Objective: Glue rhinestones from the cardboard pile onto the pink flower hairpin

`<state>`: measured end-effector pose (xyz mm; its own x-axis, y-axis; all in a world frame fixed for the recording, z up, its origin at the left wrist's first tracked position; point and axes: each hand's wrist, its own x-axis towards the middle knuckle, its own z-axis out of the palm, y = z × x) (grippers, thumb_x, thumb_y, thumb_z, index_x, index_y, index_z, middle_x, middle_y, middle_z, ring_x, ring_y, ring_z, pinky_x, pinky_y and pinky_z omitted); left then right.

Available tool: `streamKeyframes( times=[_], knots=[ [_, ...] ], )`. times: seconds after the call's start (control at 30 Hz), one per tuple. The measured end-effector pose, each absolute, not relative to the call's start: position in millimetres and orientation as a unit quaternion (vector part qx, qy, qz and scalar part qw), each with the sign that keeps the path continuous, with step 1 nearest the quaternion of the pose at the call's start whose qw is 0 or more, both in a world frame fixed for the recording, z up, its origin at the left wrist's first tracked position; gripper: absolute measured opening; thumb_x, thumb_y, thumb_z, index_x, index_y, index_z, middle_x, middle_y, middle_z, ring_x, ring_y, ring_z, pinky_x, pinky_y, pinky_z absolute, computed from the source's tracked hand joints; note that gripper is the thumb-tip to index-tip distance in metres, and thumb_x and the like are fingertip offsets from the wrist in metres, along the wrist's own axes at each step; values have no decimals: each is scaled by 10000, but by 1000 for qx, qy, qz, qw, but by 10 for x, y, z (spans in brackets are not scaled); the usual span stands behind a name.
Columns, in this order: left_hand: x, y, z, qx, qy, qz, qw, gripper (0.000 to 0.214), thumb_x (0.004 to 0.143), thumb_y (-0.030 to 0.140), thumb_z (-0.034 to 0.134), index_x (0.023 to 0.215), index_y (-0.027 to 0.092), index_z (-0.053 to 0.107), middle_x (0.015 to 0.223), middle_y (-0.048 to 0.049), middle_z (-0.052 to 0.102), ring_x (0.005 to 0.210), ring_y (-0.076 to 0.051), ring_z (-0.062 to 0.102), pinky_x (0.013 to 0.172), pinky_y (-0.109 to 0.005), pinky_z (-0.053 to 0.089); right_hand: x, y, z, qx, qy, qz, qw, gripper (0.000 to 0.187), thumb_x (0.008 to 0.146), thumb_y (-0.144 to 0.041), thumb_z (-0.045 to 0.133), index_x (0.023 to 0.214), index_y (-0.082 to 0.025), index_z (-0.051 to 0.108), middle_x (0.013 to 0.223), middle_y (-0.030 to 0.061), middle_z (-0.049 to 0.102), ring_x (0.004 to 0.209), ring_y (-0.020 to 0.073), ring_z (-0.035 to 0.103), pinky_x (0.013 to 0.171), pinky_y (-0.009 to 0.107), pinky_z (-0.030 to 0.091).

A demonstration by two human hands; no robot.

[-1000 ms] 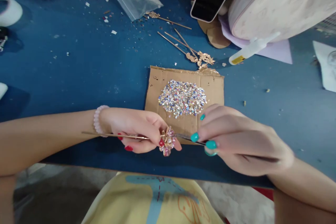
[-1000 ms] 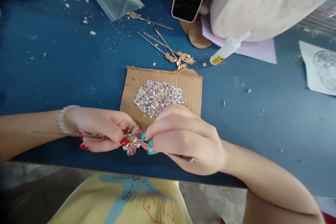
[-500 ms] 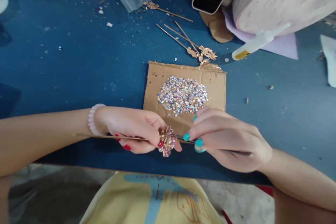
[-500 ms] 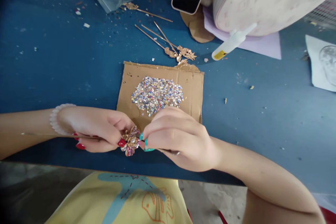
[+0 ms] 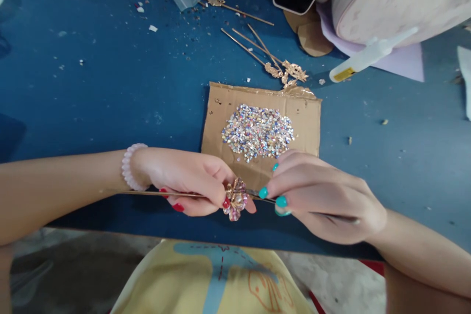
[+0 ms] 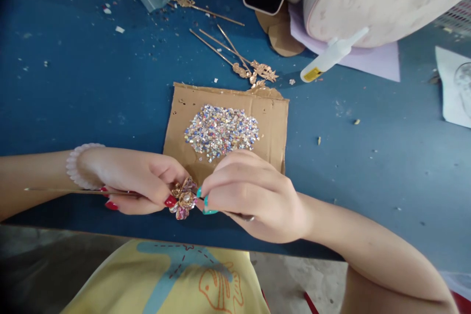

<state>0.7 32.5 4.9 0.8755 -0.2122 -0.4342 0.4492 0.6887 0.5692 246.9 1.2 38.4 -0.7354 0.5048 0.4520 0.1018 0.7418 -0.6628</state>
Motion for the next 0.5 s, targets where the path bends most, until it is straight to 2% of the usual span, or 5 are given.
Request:
streamKeyframes(
  times=[0.1, 0.23, 0.33, 0.5],
  knots=[
    [7, 330, 61, 351, 175, -191, 900, 156, 736, 119, 517, 630, 227, 554, 373, 68, 476, 239, -79, 274, 226, -132, 195, 2478, 15, 391, -173, -878, 312, 318, 176, 929, -31, 587, 907, -203, 620, 890, 63, 773, 812, 143, 731, 792, 328, 638],
    [-4, 335, 44, 351, 163, -181, 904, 197, 782, 108, 496, 842, 213, 650, 386, 84, 480, 236, -79, 263, 225, -121, 204, 2498, 20, 403, -168, -877, 321, 315, 133, 932, -45, 602, 923, -176, 619, 889, 82, 771, 846, 144, 725, 810, 328, 630],
    [-17, 334, 11, 346, 147, -170, 911, 260, 815, 103, 489, 989, 191, 660, 399, 89, 493, 234, -80, 268, 225, -116, 214, 2511, 16, 397, -173, -874, 327, 315, 142, 936, -39, 586, 930, -178, 615, 899, 77, 769, 853, 144, 724, 820, 335, 624],
    [-27, 331, -22, 329, 153, -177, 915, 167, 787, 90, 499, 829, 187, 628, 416, 74, 527, 224, -73, 285, 215, -121, 213, 2516, -2, 385, -176, -870, 335, 315, 179, 914, 4, 584, 950, -170, 604, 929, 76, 769, 875, 139, 718, 821, 329, 616]
  ],
)
